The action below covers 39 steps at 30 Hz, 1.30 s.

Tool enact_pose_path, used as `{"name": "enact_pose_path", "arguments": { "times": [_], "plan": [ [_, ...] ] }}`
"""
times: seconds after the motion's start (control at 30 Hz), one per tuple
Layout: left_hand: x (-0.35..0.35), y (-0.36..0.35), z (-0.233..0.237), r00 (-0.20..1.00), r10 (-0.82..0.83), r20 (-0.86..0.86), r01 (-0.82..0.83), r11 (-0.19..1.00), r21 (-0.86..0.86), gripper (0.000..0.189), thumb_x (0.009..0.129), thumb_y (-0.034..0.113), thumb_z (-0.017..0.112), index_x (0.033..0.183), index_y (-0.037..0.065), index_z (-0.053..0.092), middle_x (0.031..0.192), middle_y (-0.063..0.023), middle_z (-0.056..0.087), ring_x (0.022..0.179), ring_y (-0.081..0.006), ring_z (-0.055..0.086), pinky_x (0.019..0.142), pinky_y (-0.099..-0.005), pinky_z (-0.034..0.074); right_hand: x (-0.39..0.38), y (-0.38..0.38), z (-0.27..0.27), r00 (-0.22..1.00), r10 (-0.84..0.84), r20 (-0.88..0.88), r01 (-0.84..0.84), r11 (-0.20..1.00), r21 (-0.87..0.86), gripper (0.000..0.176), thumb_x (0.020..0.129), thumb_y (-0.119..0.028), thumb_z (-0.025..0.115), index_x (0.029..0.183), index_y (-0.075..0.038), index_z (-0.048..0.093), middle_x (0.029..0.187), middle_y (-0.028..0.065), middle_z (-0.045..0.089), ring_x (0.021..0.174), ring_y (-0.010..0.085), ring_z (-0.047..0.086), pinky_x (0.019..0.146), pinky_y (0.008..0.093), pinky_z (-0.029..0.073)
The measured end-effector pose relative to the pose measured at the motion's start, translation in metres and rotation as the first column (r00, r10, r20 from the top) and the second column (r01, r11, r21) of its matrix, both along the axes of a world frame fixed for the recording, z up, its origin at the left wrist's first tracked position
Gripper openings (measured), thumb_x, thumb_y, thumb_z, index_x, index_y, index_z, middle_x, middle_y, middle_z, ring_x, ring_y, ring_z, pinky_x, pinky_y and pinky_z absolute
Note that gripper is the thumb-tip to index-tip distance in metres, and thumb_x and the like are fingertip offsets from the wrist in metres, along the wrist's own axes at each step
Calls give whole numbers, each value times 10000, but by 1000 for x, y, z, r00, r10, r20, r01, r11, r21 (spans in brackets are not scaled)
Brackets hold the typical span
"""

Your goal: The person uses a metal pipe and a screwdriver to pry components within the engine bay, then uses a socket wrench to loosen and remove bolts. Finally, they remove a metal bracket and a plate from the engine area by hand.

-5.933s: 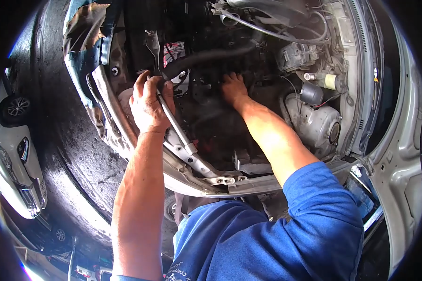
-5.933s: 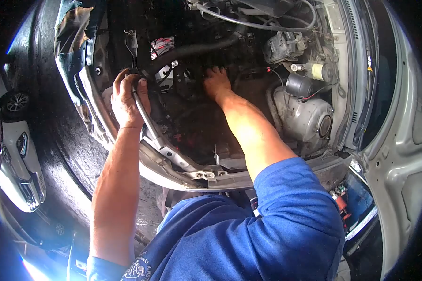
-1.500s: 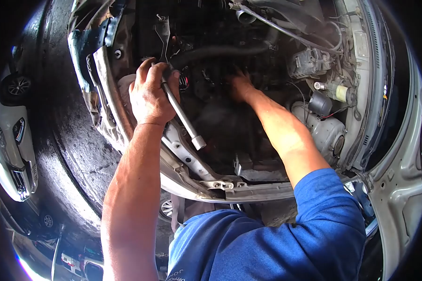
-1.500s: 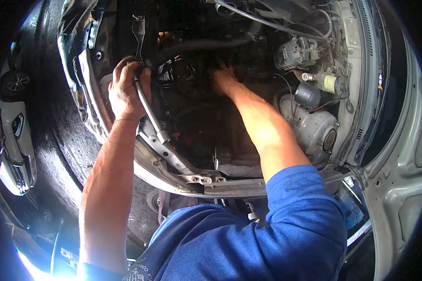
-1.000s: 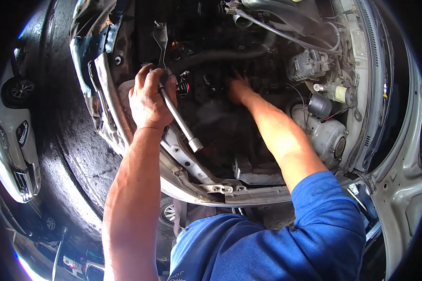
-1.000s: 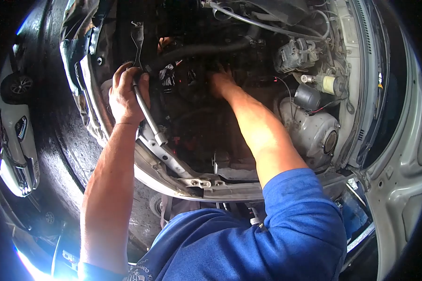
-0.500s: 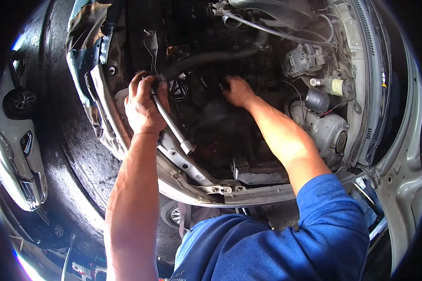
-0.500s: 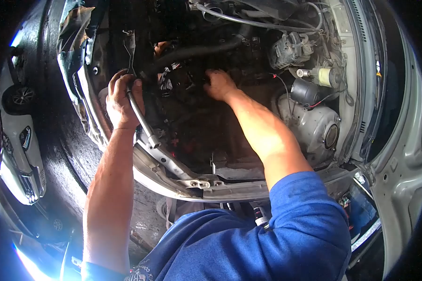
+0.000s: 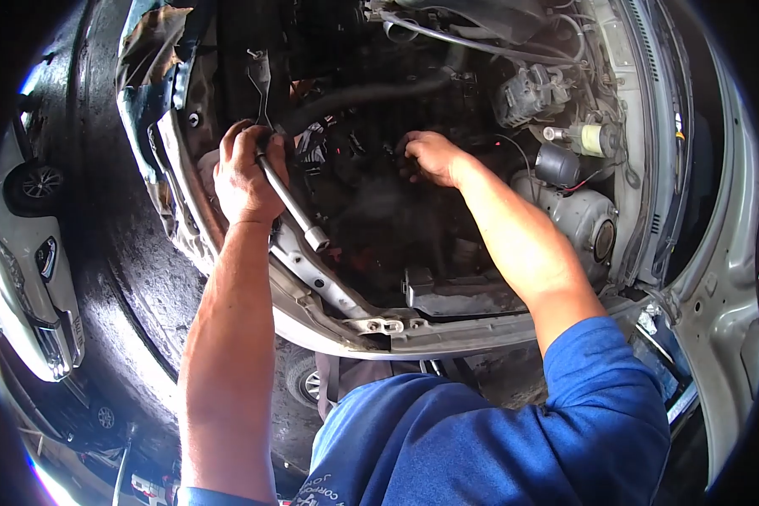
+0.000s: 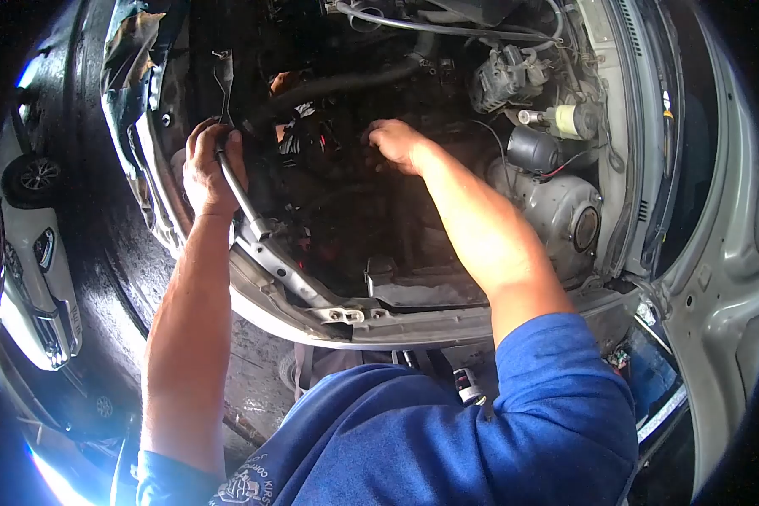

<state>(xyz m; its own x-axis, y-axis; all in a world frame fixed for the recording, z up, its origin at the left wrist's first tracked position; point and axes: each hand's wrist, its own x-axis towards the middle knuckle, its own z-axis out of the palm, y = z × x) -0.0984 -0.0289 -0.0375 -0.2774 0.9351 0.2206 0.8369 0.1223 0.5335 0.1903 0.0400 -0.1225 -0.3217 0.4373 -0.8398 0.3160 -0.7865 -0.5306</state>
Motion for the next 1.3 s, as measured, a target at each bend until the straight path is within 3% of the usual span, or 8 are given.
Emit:
{"name": "enact_pose_path", "arguments": {
  "times": [0.23, 0.33, 0.47, 0.53, 0.7, 0.87, 1.03, 1.3],
  "plan": [
    [0, 0, -6, 1000, 12, -8, -12, 1000, 21, 231, 863, 286, 658, 1026, 122, 654, 1193, -93, 621, 1044, -327, 630, 878, -444, 485, -20, -7, 12, 969, 180, 171, -218, 947, 238, 242, 846, -100, 519, 1011, -15, 673, 797, 95, 643, 696, 203, 612, 570, 352, 499],
    [1, 1, 0, 1000, 25, -13, -25, 999, -26, 235, 865, 292, 658, 1028, 123, 657, 1195, -96, 619, 1049, -332, 628, 882, -443, 488, -41, -11, 51, 938, 344, -49, -316, 902, 295, 263, 866, -159, 548, 1041, -14, 681, 904, 136, 705, 783, 246, 664, 713, 361, 530],
    [3, 1, 3, 998, 60, -23, -61, 997, -51, 223, 868, 295, 651, 1015, 128, 647, 1167, -107, 613, 1058, -335, 615, 896, -455, 475, -69, -24, 163, 767, 641, -40, -445, 577, 685, 593, 869, -564, 640, 1033, 5, 675, 912, 210, 677, 939, 334, 670, 854, 408, 519],
    [2, 2, 1, 997, 62, -39, -63, 998, -22, 222, 857, 287, 660, 1004, 121, 646, 1158, -118, 607, 1053, -343, 610, 886, -454, 482, -81, -46, 173, 785, 586, 199, -440, 302, 846, 598, 847, -592, 659, 894, 4, 640, 815, 170, 621, 828, 341, 638, 766, 399, 511],
    [4, 0, 3, 998, 68, -5, -68, 998, 10, 201, 848, 263, 669, 961, 98, 646, 1155, -142, 592, 1065, -355, 595, 881, -445, 491, -112, -79, 169, 911, 268, 314, -395, 342, 853, 447, 895, -407, 661, 776, 21, 608, 757, 226, 599, 733, 397, 634, 654, 467, 493],
    [2, -1, 5, 997, 72, 38, -73, 997, 15, 493, 788, 240, 696, 1242, 105, 559, 1211, -144, 580, 1116, -350, 576, 904, -443, 482, -81, -62, 190, 905, 216, 366, -422, 560, 713, 319, 894, -302, 661, 756, -14, 646, 573, 178, 559, 496, 265, 543, 509, 404, 423],
    [1, -2, 6, 998, 46, 45, -42, 996, -74, 523, 798, 243, 668, 1286, 112, 534, 1263, -117, 569, 1166, -306, 561, 961, -449, 436, -33, -49, 209, 682, 386, 621, -718, 516, 467, 306, 866, -284, 650, 776, 8, 670, 644, 207, 608, 619, 360, 626, 587, 443, 470],
    [-1, -1, 5, 998, 51, 45, -48, 997, -63, 349, 807, 255, 661, 1126, 115, 638, 1190, -82, 608, 1138, -285, 577, 942, -432, 445, -68, -67, 112, 398, 640, 658, -897, 421, 133, 319, 861, -274, 571, 874, 8, 718, 972, 271, 675, 957, 405, 671, 828, 459, 531]
  ]
}}
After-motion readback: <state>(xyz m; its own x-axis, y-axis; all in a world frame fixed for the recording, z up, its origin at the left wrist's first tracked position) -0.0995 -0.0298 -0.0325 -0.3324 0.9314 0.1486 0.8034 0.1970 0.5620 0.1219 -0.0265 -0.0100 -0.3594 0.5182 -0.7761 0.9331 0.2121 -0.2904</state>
